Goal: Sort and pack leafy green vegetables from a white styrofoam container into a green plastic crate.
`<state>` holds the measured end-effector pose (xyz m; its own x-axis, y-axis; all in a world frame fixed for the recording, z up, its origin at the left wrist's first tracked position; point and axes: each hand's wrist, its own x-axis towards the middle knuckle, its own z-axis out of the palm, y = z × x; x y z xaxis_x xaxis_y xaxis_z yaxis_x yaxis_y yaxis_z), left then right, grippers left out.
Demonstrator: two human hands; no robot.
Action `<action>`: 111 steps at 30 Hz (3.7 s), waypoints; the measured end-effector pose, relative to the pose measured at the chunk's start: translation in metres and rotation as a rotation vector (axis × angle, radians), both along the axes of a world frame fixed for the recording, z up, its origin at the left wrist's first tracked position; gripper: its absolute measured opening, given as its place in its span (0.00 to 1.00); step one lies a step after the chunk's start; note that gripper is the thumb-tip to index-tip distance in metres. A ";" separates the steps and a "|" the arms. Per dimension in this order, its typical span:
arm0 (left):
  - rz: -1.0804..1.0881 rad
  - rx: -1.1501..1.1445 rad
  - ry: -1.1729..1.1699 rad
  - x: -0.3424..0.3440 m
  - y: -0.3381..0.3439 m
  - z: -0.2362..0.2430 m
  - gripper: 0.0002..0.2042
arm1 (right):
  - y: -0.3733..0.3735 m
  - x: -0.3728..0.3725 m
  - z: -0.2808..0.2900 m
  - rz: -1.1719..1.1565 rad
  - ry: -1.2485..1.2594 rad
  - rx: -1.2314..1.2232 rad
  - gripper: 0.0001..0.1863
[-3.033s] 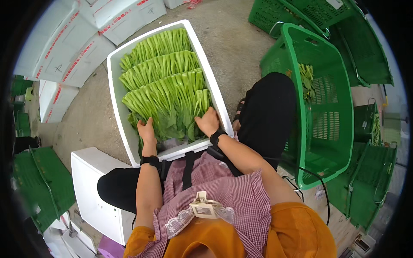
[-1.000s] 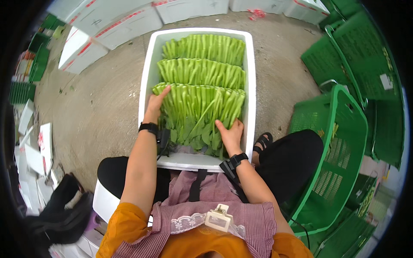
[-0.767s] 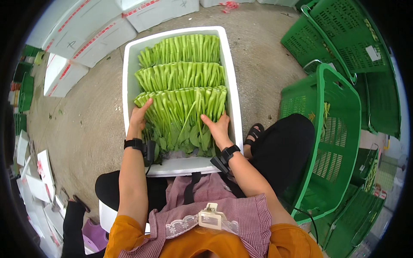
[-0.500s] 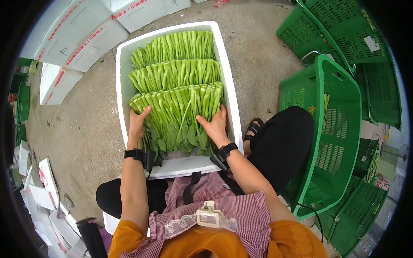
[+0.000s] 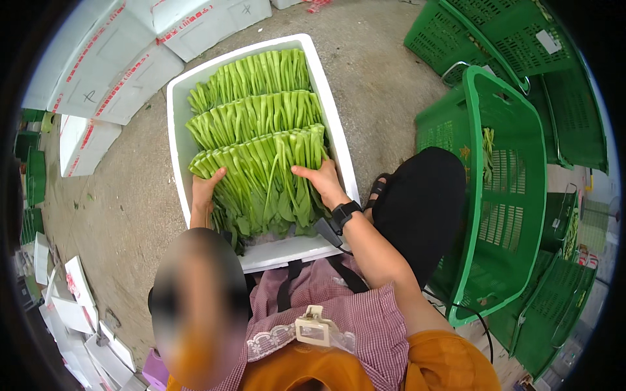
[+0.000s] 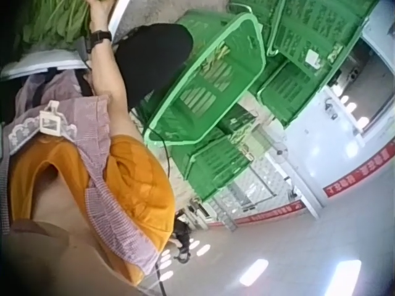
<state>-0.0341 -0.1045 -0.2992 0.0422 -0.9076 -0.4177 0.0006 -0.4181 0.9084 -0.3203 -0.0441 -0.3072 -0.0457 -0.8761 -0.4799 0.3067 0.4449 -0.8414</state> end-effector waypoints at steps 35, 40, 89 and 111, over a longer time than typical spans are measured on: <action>-0.018 -0.100 -0.024 -0.019 0.052 -0.004 0.48 | 0.032 0.004 -0.027 -0.136 0.399 -0.110 0.48; 0.029 -0.050 0.065 -0.017 0.060 -0.013 0.49 | 0.033 0.008 -0.032 -0.024 0.578 -0.154 0.54; 0.116 0.357 0.414 -0.039 0.115 0.003 0.27 | 0.046 0.009 -0.003 0.104 0.572 0.152 0.31; -0.179 -0.069 0.421 -0.145 0.077 0.260 0.33 | 0.032 -0.118 0.223 -0.113 -0.214 -0.485 0.24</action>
<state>-0.1790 -0.0270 -0.0391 -0.2782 -0.9114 -0.3031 0.3091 -0.3838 0.8702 -0.4385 -0.0122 -0.0846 -0.0980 -0.9947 -0.0311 0.5174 -0.0242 -0.8554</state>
